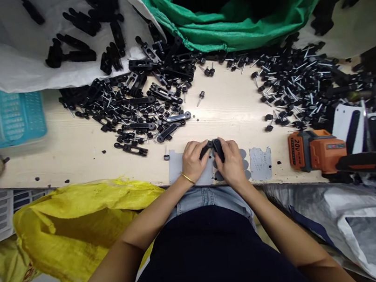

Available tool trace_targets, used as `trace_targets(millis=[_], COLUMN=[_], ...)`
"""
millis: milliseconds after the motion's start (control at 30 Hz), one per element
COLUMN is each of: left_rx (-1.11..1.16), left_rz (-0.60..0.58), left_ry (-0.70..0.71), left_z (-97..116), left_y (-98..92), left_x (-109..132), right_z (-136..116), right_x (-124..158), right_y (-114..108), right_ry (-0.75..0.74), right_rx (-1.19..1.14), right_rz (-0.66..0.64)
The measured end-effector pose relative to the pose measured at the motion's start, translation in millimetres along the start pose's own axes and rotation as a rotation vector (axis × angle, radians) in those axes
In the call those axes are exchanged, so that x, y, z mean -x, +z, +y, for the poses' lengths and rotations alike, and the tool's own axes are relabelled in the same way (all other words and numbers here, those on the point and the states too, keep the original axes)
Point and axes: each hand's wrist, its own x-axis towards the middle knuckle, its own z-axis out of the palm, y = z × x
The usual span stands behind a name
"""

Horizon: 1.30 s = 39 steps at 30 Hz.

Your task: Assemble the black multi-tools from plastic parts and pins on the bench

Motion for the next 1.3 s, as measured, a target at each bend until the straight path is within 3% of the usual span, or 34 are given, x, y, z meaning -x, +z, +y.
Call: trace_targets(millis=[367, 533, 733, 900, 1067, 1200, 1300], left_rx=[-0.071, -0.125, -0.138, -0.111, -0.097, -0.004, 0.007], left_rz=[-0.066, -0.12, -0.059, -0.179, -0.062, -0.165, -0.127], left_ry=[0.015, 0.127, 0.164, 0.315, 0.171, 0.233, 0.159], left_z=[-1.1, -1.6, -1.2, -8.8, -5.0, -5.7, -6.5], left_y=[-3.0, -3.7, -4.7, -9.1, -2.9, 0.6, 1.4], left_x=[0.8, -5.2, -9.3, -14.6, -10.1, -15.0, -21.2], right_z=[2.7, 4.3, 6.6, 9.6, 10.2, 10.3, 9.6], right_x=[1.0, 0.6, -0.4, -0.5, -0.9, -1.2, -1.1], right_y=[1.0, -0.8, -0.5, -0.2, 0.9, 0.7, 0.2], right_ry=[0.005, -0.031, -0.07, -0.082, -0.089, -0.092, -0.096], right_rx=[-0.054, -0.067, -0.08, -0.108, -0.103, -0.079, -0.073], right_rz=[-0.011, -0.012, 0.025, 0.029, 0.029, 0.026, 0.015])
